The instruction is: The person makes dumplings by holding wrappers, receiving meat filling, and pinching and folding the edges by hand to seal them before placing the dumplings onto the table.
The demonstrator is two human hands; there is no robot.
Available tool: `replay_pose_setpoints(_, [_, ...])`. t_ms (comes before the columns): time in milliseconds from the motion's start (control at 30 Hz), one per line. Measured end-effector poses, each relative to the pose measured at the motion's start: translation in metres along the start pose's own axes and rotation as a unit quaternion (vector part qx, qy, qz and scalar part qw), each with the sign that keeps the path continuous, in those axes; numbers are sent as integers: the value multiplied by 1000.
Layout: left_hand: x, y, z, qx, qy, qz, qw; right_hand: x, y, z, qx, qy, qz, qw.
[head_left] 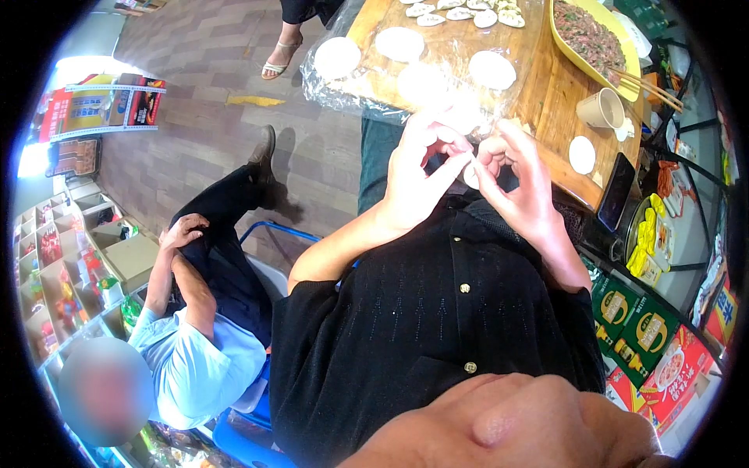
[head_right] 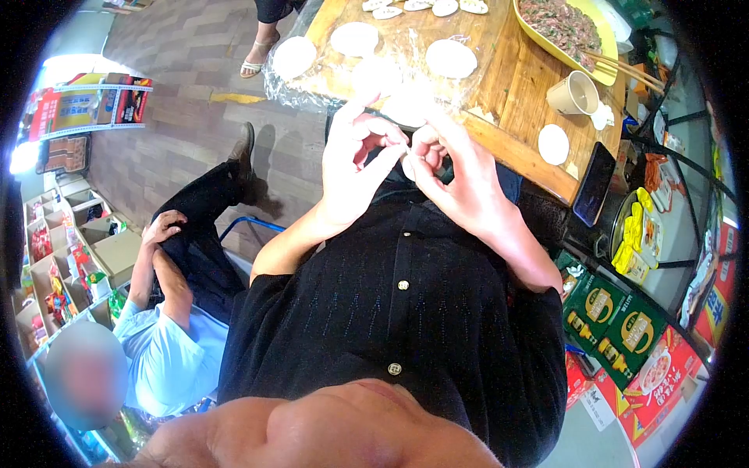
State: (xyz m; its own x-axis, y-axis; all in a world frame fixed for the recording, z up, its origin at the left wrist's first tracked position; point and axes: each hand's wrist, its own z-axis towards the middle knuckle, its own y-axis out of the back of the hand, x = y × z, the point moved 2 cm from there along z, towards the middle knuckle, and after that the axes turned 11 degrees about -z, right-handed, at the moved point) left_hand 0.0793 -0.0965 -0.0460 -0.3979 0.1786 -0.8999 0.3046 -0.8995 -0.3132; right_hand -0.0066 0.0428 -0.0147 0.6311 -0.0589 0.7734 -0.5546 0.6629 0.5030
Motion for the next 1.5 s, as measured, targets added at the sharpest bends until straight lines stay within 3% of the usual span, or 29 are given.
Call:
replay_pose_setpoints(133, [-6, -2, -3, 13, 11, 24, 1000, 4, 4, 1, 1, 25, -14, 1000])
replay_pose_setpoints(233, [-7, -4, -3, 7, 14, -35, 999, 8, 7, 6, -44, 44, -30, 998])
replay_pose_setpoints(300, [-7, -5, -2, 4, 48, -28, 998, 16, 12, 12, 47, -11, -112, 992])
replay_pose_setpoints(333, [-6, -4, -2, 6, 50, -28, 998, 15, 11, 12, 45, -14, -112, 993])
replay_pose_setpoints(400, [-2, -4, -2, 7, 65, -2, 998, 15, 10, 13, 17, 78, -188, 979])
replay_pose_setpoints(533, [-1, -7, -1, 17, 63, 57, 996, 9, 13, 16, 64, 181, -244, 951])
replay_pose_setpoints(633, [0, -11, 3, 18, 44, 115, 992, -3, 15, 14, 64, 148, -256, 953])
replay_pose_setpoints(700, [0, -12, 7, -47, 60, 60, 995, -7, 12, 13, 45, 116, -264, 956])
replay_pose_setpoints(767, [1, -12, 14, -65, 53, -1, 996, -13, 10, 11, -98, -78, -45, 991])
replay_pose_setpoints(800, [3, -11, 17, -85, 50, -64, 993, -18, 8, 8, -102, -76, -43, 991])
replay_pose_setpoints(867, [6, -12, 21, -91, 36, -52, 994, -31, 1, 2, -4, -157, 194, 968])
replay_pose_setpoints(900, [8, -13, 23, -77, 44, -44, 995, -31, -2, 2, -1, -169, 244, 955])
replay_pose_setpoints(1100, [9, -15, 27, -34, 47, 66, 996, -50, -6, -4, -7, -242, 332, 912])
replay_pose_setpoints(1267, [5, -18, 38, -9, 24, 154, 988, -63, -2, -8, -26, -205, 295, 933])
replay_pose_setpoints(1333, [10, -17, 41, 55, 36, 211, 975, -67, 0, -7, -36, -194, 320, 927])
replay_pose_setpoints(1500, [-2, -33, 56, 129, -112, 393, 903, -79, 3, -7, -30, -210, 397, 893])
